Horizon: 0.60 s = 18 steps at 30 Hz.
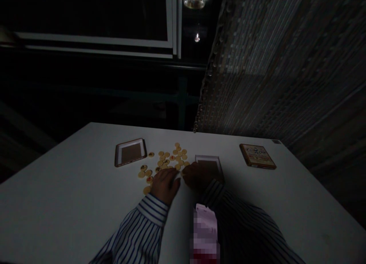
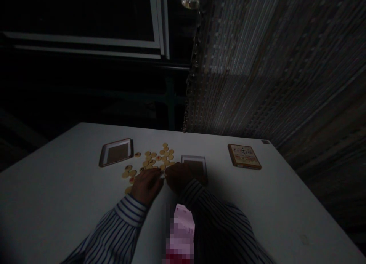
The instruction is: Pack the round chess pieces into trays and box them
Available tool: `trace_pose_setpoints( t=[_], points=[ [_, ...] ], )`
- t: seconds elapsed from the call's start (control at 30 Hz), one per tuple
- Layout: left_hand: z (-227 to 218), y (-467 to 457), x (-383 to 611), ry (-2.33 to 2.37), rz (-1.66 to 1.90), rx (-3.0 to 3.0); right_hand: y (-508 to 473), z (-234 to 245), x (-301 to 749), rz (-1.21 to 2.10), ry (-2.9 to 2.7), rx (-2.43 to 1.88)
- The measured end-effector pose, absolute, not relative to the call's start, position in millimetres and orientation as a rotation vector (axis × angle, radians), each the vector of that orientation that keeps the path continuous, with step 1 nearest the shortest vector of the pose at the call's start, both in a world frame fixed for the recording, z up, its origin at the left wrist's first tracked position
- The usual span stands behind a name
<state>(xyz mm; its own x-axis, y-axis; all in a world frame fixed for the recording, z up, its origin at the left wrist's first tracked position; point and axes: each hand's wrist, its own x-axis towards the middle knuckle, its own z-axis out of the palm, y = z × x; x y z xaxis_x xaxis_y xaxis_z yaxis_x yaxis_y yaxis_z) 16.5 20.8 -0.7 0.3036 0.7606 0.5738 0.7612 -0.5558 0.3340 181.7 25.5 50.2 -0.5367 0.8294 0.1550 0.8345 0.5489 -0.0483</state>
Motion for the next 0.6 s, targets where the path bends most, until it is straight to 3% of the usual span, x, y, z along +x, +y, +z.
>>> trace_pose_setpoints(
  t=[0.6],
  points=[
    [3,19,17,-1.414,-1.261,-2.471,36,27,182,0.363,-2.232,-1.152]
  ],
)
